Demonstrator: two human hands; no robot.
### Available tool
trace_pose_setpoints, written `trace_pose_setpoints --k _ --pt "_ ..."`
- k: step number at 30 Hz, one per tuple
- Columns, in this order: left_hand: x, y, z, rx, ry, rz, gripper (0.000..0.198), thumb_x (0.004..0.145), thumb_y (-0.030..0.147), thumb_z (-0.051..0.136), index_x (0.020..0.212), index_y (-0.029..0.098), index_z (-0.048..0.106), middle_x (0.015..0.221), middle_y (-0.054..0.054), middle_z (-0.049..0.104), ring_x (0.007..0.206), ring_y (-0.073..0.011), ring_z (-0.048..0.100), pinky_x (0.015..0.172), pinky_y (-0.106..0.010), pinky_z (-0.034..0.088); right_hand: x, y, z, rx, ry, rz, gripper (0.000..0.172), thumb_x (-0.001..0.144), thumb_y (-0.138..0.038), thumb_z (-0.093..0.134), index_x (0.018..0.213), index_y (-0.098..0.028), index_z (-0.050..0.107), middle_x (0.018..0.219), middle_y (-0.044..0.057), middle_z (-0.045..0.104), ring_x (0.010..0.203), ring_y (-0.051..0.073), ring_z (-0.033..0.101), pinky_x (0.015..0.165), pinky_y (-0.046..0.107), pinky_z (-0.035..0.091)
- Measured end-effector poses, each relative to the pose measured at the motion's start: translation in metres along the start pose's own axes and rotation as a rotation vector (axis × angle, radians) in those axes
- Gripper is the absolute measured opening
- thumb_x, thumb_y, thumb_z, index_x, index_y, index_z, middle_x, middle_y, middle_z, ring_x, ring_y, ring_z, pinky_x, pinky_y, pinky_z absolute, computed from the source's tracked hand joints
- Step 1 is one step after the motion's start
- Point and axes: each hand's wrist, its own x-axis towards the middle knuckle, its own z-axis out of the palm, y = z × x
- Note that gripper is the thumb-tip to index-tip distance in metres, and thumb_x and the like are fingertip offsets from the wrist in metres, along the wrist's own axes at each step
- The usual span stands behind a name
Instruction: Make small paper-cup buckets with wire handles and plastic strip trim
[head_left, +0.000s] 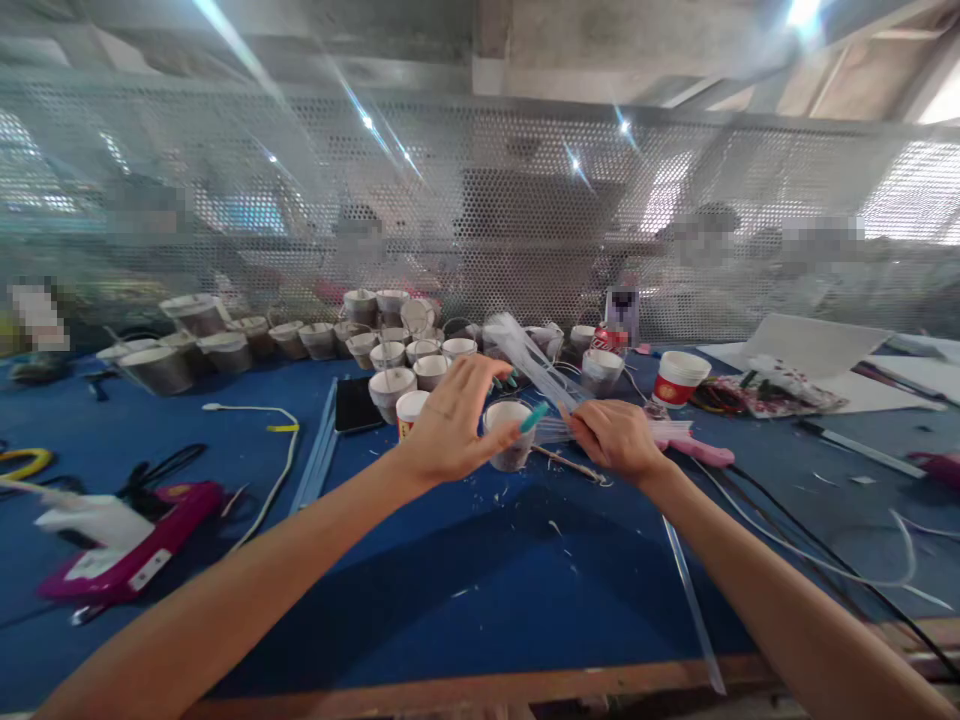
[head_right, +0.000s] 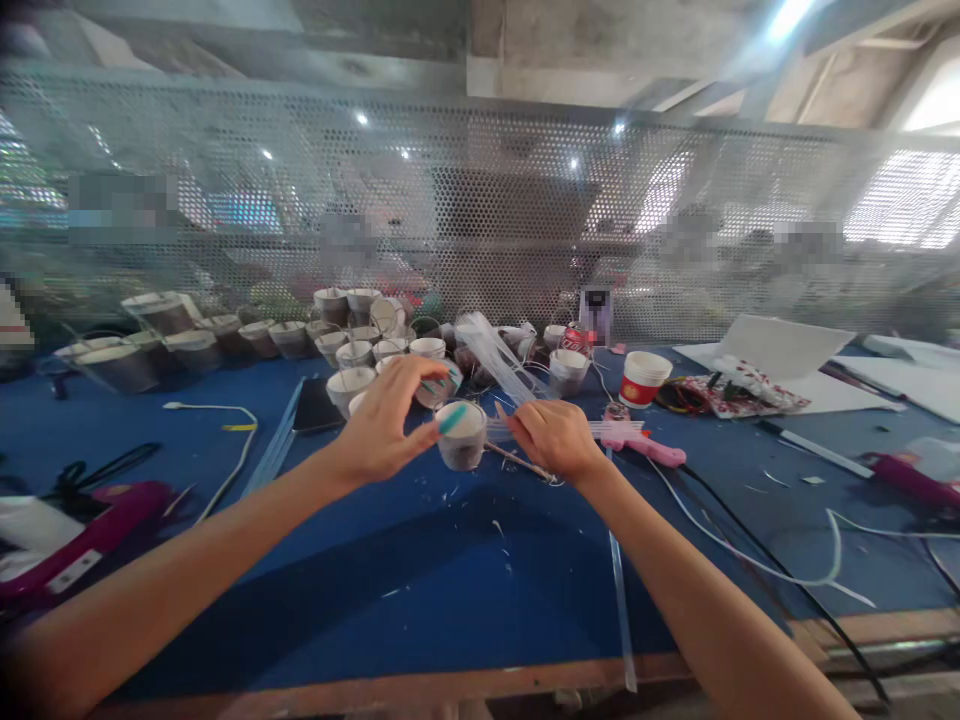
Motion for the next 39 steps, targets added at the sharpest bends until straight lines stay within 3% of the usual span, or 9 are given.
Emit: trace_pose_setpoints --k 3,8,15,25,30,35,39 --pt "-0.012 -0.002 0.019 0.143 0.011 0.177 0.047 0.079 0.043 0.050 0.113 0.011 0.045 0.104 -0.013 0.057 0.095 -0.0236 0.049 0.084 -0.038 0.041 -0.001 -0.003 0.004 0.019 0.011 -0.010 0.031 0.089 -0.023 0.038 0.060 -0.016 0.047 0.048 -0.001 0.051 0.044 0.008 0.042 0.049 0.021 0.029" --pt "-0.024 -0.007 0.032 0.314 0.204 0.363 0.070 0.071 0.055 0.057 0.120 0.009 0.040 0.106 -0.016 0.056 0.099 -0.0268 0.048 0.084 -0.041 0.041 -0.001 -0.008 0.005 0.060 -0.009 -0.011 0.031 0.089 -0.023 0.036 0.060 -0.017 0.046 0.049 0.000 0.049 0.045 0.009 0.041 0.049 0.021 0.029" --pt "-0.025 -0.008 0.031 0.341 0.251 0.347 0.060 0.072 0.051 0.059 0.115 0.013 0.045 0.096 -0.012 0.059 0.088 -0.0226 0.052 0.076 -0.036 0.043 -0.002 -0.009 0.004 0.072 -0.058 0.000 0.031 0.090 -0.026 0.035 0.062 -0.017 0.046 0.052 0.000 0.051 0.047 0.009 0.042 0.050 0.023 0.028" --pt "-0.048 -0.007 0.043 0.097 0.128 0.248 0.034 0.079 0.022 0.057 0.109 0.012 0.043 0.077 -0.005 0.059 0.072 -0.0155 0.051 0.064 -0.030 0.046 0.001 -0.010 0.000 0.319 -0.285 -0.039 0.038 0.091 -0.041 0.029 0.072 -0.015 0.049 0.058 0.002 0.054 0.051 0.011 0.045 0.050 0.025 0.026" --pt "-0.055 -0.013 0.052 0.032 0.128 0.200 0.030 0.081 0.025 0.055 0.107 0.014 0.045 0.082 -0.006 0.058 0.074 -0.0151 0.053 0.063 -0.029 0.048 0.003 -0.012 -0.001 0.392 -0.438 -0.028 0.038 0.091 -0.043 0.028 0.077 -0.015 0.051 0.064 0.003 0.057 0.057 0.013 0.049 0.053 0.025 0.027" --pt "-0.058 -0.021 0.053 0.018 0.115 0.186 0.036 0.080 0.032 0.056 0.108 0.014 0.043 0.081 -0.005 0.057 0.074 -0.0155 0.052 0.065 -0.030 0.049 0.005 -0.009 -0.003 0.400 -0.571 -0.023 0.029 0.088 -0.038 0.042 0.073 -0.016 0.053 0.066 0.003 0.057 0.060 0.013 0.051 0.053 0.024 0.027" --pt "-0.059 -0.026 0.055 0.096 0.265 0.259 0.064 0.070 0.050 0.061 0.114 0.012 0.037 0.096 -0.013 0.052 0.090 -0.0230 0.051 0.073 -0.040 0.049 0.005 -0.004 -0.002 0.490 -0.647 0.065 0.022 0.083 -0.029 0.050 0.066 -0.016 0.052 0.063 0.000 0.056 0.059 0.010 0.050 0.053 0.022 0.028"
